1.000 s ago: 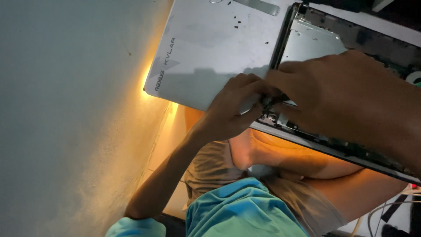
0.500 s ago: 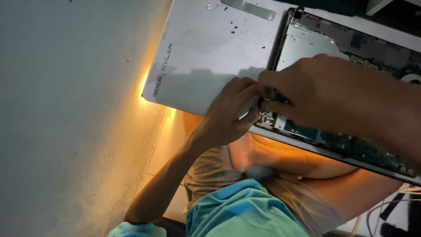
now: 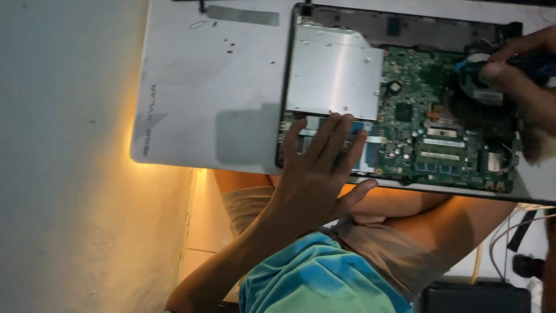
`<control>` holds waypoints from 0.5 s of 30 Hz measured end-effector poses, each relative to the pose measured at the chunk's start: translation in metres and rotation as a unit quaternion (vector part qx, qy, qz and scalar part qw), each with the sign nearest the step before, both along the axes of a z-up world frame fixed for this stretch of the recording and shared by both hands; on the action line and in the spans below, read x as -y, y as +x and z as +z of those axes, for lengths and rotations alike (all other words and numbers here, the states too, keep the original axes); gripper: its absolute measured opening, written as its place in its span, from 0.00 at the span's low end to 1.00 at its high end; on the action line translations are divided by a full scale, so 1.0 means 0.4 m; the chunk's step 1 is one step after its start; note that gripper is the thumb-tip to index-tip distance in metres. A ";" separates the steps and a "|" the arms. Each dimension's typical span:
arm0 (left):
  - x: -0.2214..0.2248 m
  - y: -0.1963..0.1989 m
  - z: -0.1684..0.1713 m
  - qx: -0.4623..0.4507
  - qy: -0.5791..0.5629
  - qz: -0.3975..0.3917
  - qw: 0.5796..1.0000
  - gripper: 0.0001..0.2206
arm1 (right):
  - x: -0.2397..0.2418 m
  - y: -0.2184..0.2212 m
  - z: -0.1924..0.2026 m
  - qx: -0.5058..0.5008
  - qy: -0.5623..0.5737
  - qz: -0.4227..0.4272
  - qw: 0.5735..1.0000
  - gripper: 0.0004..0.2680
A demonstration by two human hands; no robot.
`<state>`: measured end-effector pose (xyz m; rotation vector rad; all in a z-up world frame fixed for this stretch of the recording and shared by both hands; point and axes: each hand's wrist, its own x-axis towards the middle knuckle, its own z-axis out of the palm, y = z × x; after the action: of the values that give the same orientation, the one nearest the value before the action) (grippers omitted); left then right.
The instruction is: Securing internal components with a screwdriver and attaching the bottom cover of a laptop.
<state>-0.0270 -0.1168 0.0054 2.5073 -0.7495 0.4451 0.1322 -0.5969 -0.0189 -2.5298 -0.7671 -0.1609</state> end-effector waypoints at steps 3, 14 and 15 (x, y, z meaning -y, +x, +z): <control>0.043 0.020 -0.005 0.018 0.016 -0.021 0.999 0.31 | -0.136 -0.107 0.022 -0.014 0.053 -0.044 0.998 0.09; 0.058 0.004 0.063 -0.066 0.085 -0.045 0.993 0.34 | 0.025 -0.101 -0.226 -0.144 0.353 -0.139 0.914 0.22; 0.060 0.005 0.075 -0.075 0.096 -0.043 0.992 0.36 | 0.003 -0.114 -0.200 -0.115 0.342 -0.142 0.922 0.21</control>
<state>-0.0252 -0.1407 0.0353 2.6373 -0.8735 0.1590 0.0864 -0.5982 -0.0991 -1.9219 -0.1850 -0.1845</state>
